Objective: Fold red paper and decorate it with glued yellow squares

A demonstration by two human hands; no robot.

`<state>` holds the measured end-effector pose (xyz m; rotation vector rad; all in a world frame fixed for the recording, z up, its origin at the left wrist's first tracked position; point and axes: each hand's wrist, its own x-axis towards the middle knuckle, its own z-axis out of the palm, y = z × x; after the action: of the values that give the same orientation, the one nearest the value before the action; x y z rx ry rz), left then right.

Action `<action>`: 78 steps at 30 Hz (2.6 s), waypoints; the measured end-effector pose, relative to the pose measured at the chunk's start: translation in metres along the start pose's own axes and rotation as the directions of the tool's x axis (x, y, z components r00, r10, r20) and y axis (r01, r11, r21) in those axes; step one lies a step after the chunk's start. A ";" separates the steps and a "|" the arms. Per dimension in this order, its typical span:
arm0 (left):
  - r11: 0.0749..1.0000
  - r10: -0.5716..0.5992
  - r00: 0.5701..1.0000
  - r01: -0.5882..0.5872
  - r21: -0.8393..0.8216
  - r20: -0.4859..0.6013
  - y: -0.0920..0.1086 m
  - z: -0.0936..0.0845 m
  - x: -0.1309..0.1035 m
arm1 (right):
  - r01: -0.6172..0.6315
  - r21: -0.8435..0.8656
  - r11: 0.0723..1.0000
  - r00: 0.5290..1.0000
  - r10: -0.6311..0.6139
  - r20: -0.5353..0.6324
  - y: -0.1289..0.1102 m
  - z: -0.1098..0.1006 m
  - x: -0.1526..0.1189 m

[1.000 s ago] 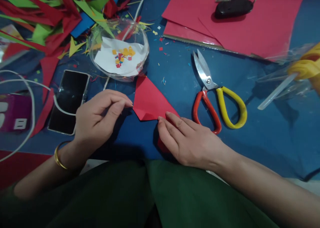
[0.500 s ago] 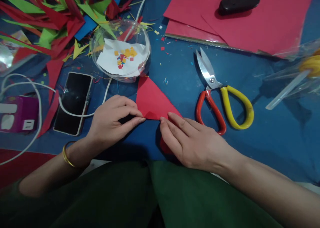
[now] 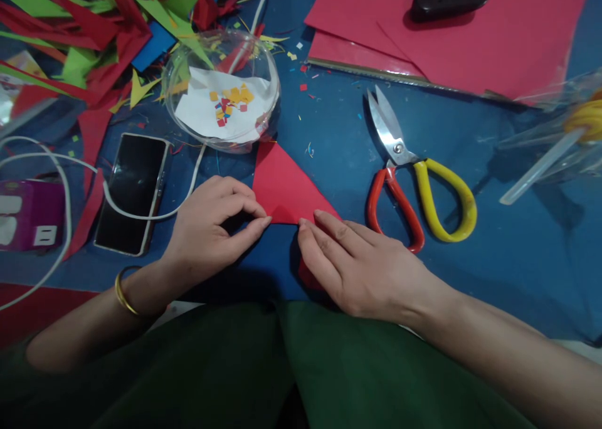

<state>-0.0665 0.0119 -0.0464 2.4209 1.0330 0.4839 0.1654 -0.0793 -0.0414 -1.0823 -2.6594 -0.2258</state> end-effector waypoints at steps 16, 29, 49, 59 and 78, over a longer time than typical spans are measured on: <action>0.999 -0.026 1.000 0.026 0.022 -0.008 0.001 0.002 0.001 | -0.045 0.024 0.999 0.999 0.045 0.023 -0.006 0.005 -0.007; 0.996 -0.023 1.000 0.023 0.083 -0.009 0.005 0.003 0.000 | 0.005 -0.109 0.994 1.000 -0.002 0.025 -0.002 -0.002 0.004; 0.813 0.394 0.913 -0.402 0.421 0.111 0.027 -0.004 -0.034 | 0.012 -0.109 0.994 1.000 -0.012 -0.002 -0.006 0.001 0.000; 0.748 0.389 0.882 -0.470 0.469 0.264 0.020 0.004 -0.036 | 0.012 -0.111 0.994 1.000 -0.014 -0.014 -0.005 0.003 -0.001; 0.707 0.395 0.877 -0.481 0.518 0.275 0.023 0.002 -0.038 | -0.015 -0.020 1.000 1.000 0.015 -0.005 -0.005 0.003 0.002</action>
<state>-0.0769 -0.0308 -0.0414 3.2219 0.5675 0.1337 0.1603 -0.0808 -0.0444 -1.1059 -2.6496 -0.2528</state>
